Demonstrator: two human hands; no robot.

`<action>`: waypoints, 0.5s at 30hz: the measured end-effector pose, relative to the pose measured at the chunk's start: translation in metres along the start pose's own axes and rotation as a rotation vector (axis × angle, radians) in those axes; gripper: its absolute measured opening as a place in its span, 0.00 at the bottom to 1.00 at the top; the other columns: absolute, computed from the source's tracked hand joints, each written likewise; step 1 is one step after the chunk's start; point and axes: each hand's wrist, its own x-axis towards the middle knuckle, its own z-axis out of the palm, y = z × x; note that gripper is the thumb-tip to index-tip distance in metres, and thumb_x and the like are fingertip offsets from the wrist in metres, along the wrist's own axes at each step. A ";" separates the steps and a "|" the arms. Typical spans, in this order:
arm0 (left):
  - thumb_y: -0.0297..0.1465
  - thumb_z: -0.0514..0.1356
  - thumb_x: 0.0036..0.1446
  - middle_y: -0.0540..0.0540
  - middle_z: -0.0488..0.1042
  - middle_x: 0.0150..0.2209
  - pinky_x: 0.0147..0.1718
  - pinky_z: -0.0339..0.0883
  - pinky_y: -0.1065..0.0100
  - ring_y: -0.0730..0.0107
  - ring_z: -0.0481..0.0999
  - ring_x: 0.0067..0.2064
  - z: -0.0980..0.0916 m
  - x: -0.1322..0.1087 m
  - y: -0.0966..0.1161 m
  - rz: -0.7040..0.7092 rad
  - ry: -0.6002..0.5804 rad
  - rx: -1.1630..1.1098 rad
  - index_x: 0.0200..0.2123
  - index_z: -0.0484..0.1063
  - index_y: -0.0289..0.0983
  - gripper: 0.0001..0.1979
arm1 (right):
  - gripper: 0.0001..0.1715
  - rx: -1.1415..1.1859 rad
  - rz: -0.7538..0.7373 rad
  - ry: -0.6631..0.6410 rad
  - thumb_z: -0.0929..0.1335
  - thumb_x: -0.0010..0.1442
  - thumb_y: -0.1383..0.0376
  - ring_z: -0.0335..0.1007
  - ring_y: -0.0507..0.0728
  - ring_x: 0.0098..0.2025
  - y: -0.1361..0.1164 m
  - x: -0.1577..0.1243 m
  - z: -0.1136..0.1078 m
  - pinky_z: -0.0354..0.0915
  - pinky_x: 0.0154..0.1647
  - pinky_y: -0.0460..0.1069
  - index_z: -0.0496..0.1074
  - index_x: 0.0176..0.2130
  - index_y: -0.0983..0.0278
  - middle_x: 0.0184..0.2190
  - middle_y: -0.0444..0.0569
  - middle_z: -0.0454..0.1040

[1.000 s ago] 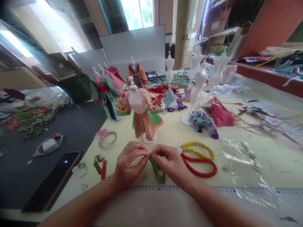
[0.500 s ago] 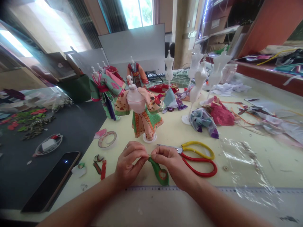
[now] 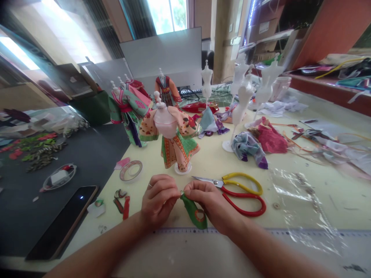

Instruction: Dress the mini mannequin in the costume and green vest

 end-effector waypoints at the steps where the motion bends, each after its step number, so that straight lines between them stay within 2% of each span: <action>1: 0.19 0.57 0.54 0.44 0.72 0.33 0.40 0.68 0.62 0.65 0.67 0.40 0.000 0.000 0.000 0.017 0.001 0.014 0.37 0.69 0.35 0.08 | 0.11 0.004 0.004 -0.003 0.72 0.51 0.61 0.51 0.45 0.16 0.000 0.000 0.000 0.50 0.15 0.41 0.69 0.29 0.65 0.17 0.38 0.61; 8: 0.23 0.55 0.57 0.45 0.73 0.31 0.39 0.71 0.62 0.65 0.68 0.40 -0.002 0.001 0.000 0.094 0.017 0.088 0.37 0.70 0.36 0.06 | 0.09 0.039 0.033 -0.004 0.72 0.50 0.63 0.54 0.45 0.16 0.000 0.000 -0.002 0.48 0.15 0.41 0.70 0.28 0.66 0.18 0.39 0.65; 15: 0.22 0.56 0.56 0.44 0.73 0.32 0.40 0.70 0.60 0.63 0.69 0.41 -0.003 -0.001 -0.001 0.110 0.016 0.083 0.37 0.70 0.35 0.06 | 0.11 0.027 0.051 -0.018 0.72 0.51 0.61 0.49 0.43 0.13 0.001 -0.001 -0.002 0.43 0.12 0.41 0.69 0.30 0.65 0.18 0.38 0.62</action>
